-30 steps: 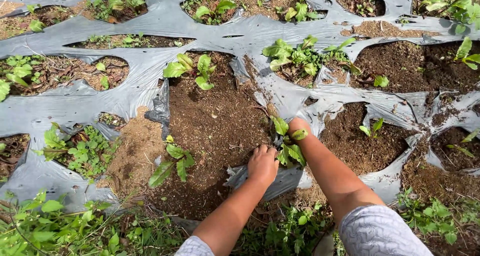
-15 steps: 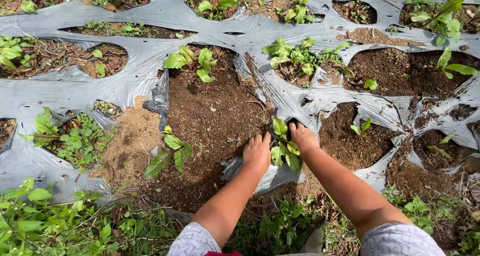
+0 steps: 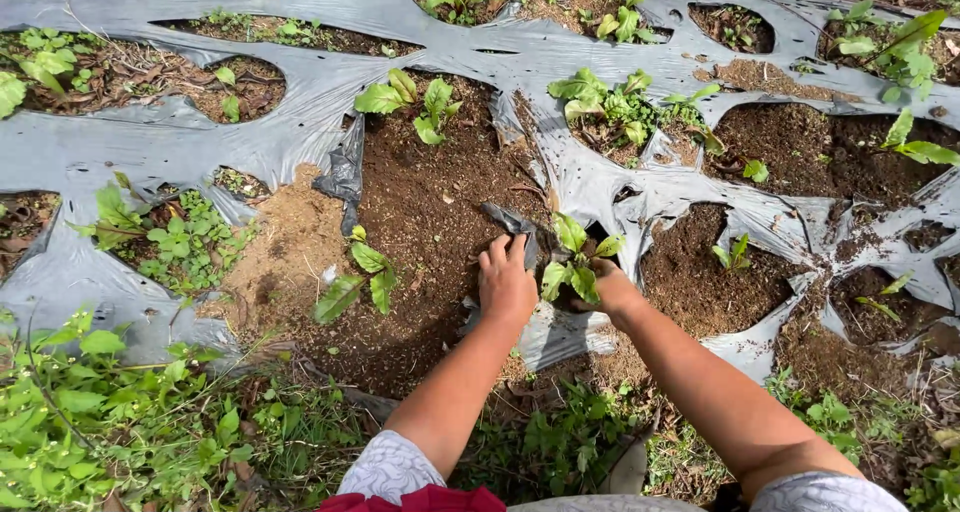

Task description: The person kneels in a garden and removes weeds by hand from around small plants growing through holes in a black plastic mulch sheet. They pull the unwanted vegetation from the soil and discard it to the side.

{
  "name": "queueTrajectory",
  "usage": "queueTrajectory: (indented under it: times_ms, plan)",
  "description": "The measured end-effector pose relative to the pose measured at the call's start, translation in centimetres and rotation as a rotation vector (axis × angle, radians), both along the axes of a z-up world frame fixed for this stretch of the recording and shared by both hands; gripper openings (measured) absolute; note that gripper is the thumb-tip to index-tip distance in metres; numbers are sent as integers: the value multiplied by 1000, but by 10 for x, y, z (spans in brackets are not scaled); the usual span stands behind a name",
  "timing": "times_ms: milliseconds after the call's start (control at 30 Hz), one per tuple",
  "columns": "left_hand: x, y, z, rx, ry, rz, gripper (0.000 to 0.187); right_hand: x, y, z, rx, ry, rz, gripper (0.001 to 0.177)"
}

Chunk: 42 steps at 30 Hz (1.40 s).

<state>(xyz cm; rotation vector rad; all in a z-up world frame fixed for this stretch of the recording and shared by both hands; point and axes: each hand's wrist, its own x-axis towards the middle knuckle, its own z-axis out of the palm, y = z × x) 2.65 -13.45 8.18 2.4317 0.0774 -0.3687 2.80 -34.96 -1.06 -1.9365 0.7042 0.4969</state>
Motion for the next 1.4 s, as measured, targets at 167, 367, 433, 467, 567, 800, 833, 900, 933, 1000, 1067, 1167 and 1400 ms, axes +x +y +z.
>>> queueTrajectory:
  times_ms: [167,367,433,467,567,800,833,900,933,1000,1067,1167,1400]
  plan:
    - [-8,20,-63,-9,-108,16,45,27,2,74,-539,-120,478,29]
    - [-25,80,-104,10,-229,313,8,48,93,105,-572,-776,758,30]
    - [-33,100,-115,48,-237,426,8,40,135,100,-483,-701,873,31]
    - [-37,110,-124,76,-192,505,6,41,147,70,-453,-785,1035,32]
    - [-45,136,-119,211,-91,663,10,45,183,11,-451,-920,1291,31]
    - [-37,164,-30,-81,67,722,61,138,257,11,-488,-546,1212,84]
    - [-38,165,-60,-72,66,732,61,142,270,11,-477,-551,1219,84]
    - [-35,167,-119,62,-93,595,52,154,292,13,-416,-484,1210,87]
    - [-35,165,-146,64,-91,600,52,158,301,1,-412,-485,1215,87]
    - [-33,164,-200,248,-306,385,40,167,318,-21,-538,-567,1169,87]
    - [-15,152,-79,-333,-126,745,50,168,319,-50,-560,-586,1211,80]
    - [-14,165,-57,-427,-31,741,59,154,314,-83,-561,-608,1345,67]
    - [10,199,-59,382,-116,4,104,151,295,12,-367,-452,1430,51]
